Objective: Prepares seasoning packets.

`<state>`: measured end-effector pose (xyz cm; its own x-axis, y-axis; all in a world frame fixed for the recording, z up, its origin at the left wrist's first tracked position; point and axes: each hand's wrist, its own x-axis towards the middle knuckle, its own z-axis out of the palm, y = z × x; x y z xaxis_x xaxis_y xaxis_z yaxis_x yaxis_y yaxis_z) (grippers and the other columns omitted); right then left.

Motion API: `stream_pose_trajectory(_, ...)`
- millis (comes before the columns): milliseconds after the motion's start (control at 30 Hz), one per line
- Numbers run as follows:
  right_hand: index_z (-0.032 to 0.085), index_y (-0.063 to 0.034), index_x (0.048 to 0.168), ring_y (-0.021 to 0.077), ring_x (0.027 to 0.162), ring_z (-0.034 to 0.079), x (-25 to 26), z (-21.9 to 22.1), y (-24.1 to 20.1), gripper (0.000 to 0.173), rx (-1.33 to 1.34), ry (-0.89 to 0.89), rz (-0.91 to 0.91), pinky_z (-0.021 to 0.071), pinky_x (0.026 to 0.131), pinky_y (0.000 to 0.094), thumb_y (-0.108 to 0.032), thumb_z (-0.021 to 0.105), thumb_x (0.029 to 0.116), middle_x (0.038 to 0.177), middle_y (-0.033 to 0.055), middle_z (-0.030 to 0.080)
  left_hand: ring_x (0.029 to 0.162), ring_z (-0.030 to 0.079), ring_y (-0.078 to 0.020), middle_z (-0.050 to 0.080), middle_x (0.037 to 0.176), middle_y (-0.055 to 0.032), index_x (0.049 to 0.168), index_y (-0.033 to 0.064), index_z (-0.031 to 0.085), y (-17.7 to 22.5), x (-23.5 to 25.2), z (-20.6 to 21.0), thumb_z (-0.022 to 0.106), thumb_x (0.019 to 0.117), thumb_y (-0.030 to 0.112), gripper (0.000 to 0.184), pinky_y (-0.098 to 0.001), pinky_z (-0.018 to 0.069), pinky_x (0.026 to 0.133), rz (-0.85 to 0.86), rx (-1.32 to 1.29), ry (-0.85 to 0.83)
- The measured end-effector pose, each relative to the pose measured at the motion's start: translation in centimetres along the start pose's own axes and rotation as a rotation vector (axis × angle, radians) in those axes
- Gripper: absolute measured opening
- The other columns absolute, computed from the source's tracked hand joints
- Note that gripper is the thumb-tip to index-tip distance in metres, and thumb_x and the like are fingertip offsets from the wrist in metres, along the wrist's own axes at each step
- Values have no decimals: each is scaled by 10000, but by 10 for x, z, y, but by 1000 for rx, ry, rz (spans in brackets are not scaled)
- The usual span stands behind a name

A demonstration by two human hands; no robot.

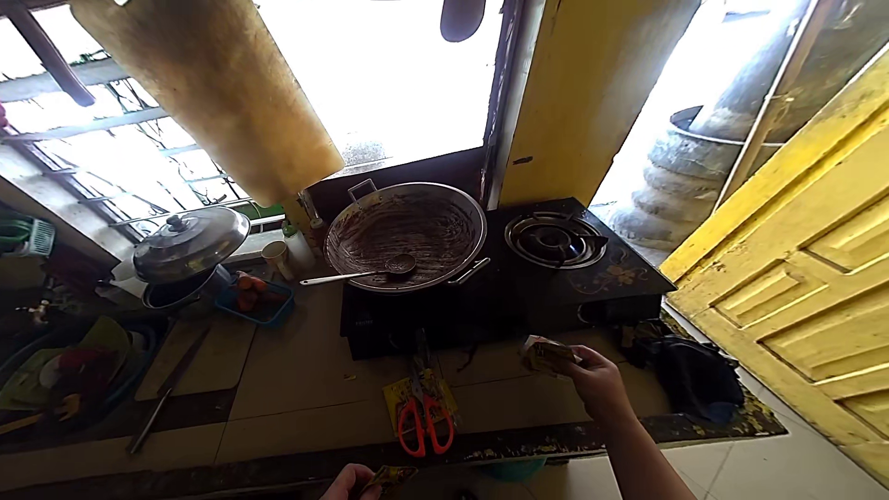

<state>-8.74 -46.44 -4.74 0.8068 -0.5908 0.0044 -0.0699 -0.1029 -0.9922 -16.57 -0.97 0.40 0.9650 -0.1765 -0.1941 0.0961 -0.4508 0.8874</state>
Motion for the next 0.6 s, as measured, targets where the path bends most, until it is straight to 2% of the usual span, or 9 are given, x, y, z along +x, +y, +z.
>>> stream_pose_trajectory(100, 707, 7, 951, 112, 736, 703, -17, -6, 1, 152, 203, -127, 19, 613, 717, 286, 72, 710, 813, 842, 60, 740, 845, 687, -84, 718, 952, -56, 1085, 14, 685, 6, 10, 6, 698, 951, 120, 172, -263, 580, 779, 37, 4, -27)
stream_pose_trajectory(200, 736, -34, 923, 132, 789, 719, -37, 0, -9, 150, 302, -314, 37, 619, 764, 312, -7, 759, 778, 864, 59, 756, 860, 691, -76, 723, 954, -40, 1067, 33, 704, 17, 24, 15, 706, 948, 126, 152, -252, 584, 793, 97, 6, -30)
stream_pose_trajectory(300, 760, -75, 936, 129, 837, 727, -54, 13, -21, 149, 330, -526, 31, 616, 794, 315, -101, 812, 799, 909, 50, 768, 859, 688, -55, 727, 949, -13, 1060, 59, 719, 32, 41, 24, 701, 947, 147, 144, -234, 581, 791, 171, 21, 4)
stream_pose_trajectory(433, 748, -99, 964, 100, 858, 709, -68, 36, -38, 146, 267, -743, 2, 602, 780, 295, -139, 790, 830, 953, 13, 755, 839, 687, -56, 721, 965, -17, 1072, 60, 717, 57, 61, 38, 678, 959, 163, 157, -219, 586, 751, 230, -2, 67)
stream_pose_trajectory(600, 753, -113, 967, 75, 880, 695, -74, 56, -48, 145, 319, -899, -49, 592, 767, 261, -185, 806, 853, 997, -3, 742, 895, 693, -49, 727, 1005, -14, 1089, 63, 720, 74, 71, 55, 663, 973, 150, 157, -205, 584, 802, 254, -33, 68)
